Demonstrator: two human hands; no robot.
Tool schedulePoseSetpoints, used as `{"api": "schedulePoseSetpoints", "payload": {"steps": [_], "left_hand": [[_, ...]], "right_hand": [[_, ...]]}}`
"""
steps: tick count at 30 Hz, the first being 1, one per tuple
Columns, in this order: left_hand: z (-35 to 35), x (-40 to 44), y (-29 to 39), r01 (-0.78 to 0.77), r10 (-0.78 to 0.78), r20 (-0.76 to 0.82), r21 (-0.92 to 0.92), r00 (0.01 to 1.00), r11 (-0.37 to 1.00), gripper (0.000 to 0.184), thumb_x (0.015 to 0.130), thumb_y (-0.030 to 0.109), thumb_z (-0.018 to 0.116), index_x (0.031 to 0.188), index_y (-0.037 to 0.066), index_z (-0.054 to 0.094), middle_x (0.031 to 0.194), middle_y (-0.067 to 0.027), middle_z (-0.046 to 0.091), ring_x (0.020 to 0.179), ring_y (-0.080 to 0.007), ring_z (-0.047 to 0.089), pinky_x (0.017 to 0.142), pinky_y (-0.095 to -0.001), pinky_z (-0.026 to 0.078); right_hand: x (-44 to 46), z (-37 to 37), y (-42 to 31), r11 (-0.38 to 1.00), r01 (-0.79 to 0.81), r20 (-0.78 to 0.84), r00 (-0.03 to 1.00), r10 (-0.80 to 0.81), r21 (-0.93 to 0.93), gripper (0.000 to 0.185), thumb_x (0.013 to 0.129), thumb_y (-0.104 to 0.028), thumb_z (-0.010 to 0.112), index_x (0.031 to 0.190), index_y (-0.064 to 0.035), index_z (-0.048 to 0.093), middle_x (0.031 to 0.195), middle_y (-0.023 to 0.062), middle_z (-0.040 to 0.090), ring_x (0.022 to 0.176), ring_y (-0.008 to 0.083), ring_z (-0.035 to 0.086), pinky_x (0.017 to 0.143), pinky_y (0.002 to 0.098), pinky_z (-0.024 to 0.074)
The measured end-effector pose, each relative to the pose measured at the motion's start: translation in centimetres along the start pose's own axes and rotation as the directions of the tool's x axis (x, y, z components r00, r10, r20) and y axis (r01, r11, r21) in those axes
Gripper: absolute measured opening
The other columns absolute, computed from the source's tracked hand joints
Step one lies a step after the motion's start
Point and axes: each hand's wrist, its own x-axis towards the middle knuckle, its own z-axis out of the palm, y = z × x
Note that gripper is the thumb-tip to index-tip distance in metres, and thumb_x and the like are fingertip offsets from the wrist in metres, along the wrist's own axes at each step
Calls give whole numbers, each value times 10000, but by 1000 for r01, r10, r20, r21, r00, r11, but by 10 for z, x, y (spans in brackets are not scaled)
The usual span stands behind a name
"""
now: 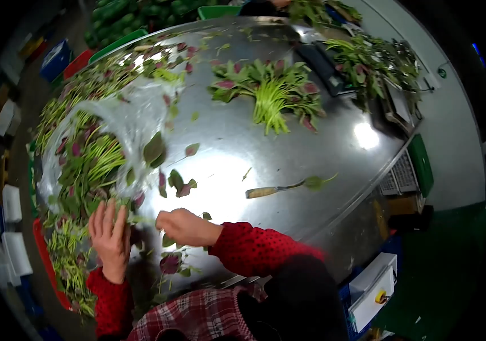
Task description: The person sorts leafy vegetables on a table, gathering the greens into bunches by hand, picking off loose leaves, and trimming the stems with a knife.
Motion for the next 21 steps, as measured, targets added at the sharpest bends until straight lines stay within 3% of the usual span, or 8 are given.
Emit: {"api": "schedulePoseSetpoints", "payload": {"steps": [3, 5, 9, 11, 12, 14, 17, 21], "left_hand": [[7, -13, 6, 110, -111, -7, -70, 994, 991, 480, 795, 93, 655, 1254, 30, 532, 1325, -178, 508, 1239, -380, 456, 1009, -503, 341], [20, -25, 12, 151, -150, 10, -103, 989, 983, 482, 791, 112, 665, 1246, 25, 534, 1332, -181, 501, 1245, -382, 449, 1012, -501, 338], [48, -35, 28, 126, -91, 164, -217, 982, 968, 479, 770, 183, 688, 1187, -14, 560, 1290, -210, 505, 1212, -394, 448, 990, -506, 345], [60, -32, 42, 100, -36, 213, -298, 976, 949, 508, 742, 192, 712, 1185, -6, 564, 1244, -208, 521, 1189, -379, 460, 974, -495, 356], [69, -32, 50, 78, -8, 219, -316, 976, 946, 514, 733, 195, 720, 1181, -3, 565, 1235, -206, 521, 1189, -379, 460, 977, -489, 353], [76, -21, 67, 66, 47, 253, -422, 966, 904, 521, 726, 206, 731, 1173, -3, 563, 1243, -205, 512, 1188, -381, 460, 967, -482, 358], [91, -17, 83, 45, 97, 253, -503, 963, 863, 529, 714, 209, 748, 1163, -2, 564, 1285, -207, 489, 1190, -384, 460, 942, -481, 369], [128, -12, 84, 77, 77, 280, -503, 957, 861, 576, 691, 212, 766, 1183, 1, 551, 1331, -225, 460, 1213, -400, 442, 958, -489, 355]], "right_hand": [[-14, -72, -8, 985, 105, -480, 877, -29, 133, 170, 965, -122, 461, 1029, -10, 572, 714, 9, 537, 643, 96, 545, 584, 234, 482], [-18, -126, -23, 960, 202, -706, 652, -278, -191, 160, 982, -89, 446, 1011, 21, 558, 756, 46, 580, 634, 102, 558, 575, 232, 481], [-9, -239, -15, 865, -30, -802, 392, -451, -501, 138, 948, -86, 487, 941, 7, 588, 637, 72, 614, 521, 128, 590, 495, 255, 472], [0, -297, 27, 851, -174, -828, 390, -403, -496, 192, 924, -171, 542, 957, 5, 612, 667, 139, 637, 564, 262, 636, 548, 360, 492], [-3, -310, 44, 607, -404, -729, 349, -589, -684, 239, 898, -221, 572, 990, -8, 629, 716, 172, 654, 669, 351, 645, 626, 410, 500], [-18, -320, 74, 505, -516, -693, 280, -664, -692, 261, 874, -255, 592, 994, -29, 643, 758, 173, 658, 756, 389, 631, 680, 438, 496], [-66, -265, 96, 698, -562, -870, 456, -187, -444, 288, 830, -298, 635, 969, -47, 648, 853, 169, 648, 809, 358, 626, 704, 430, 496], [-111, -145, 99, 452, -334, -418, 903, -96, -827, 536, 587, -351, 830, 1035, -114, 656, 992, 93, 619, 938, 307, 570, 805, 421, 455]]}}
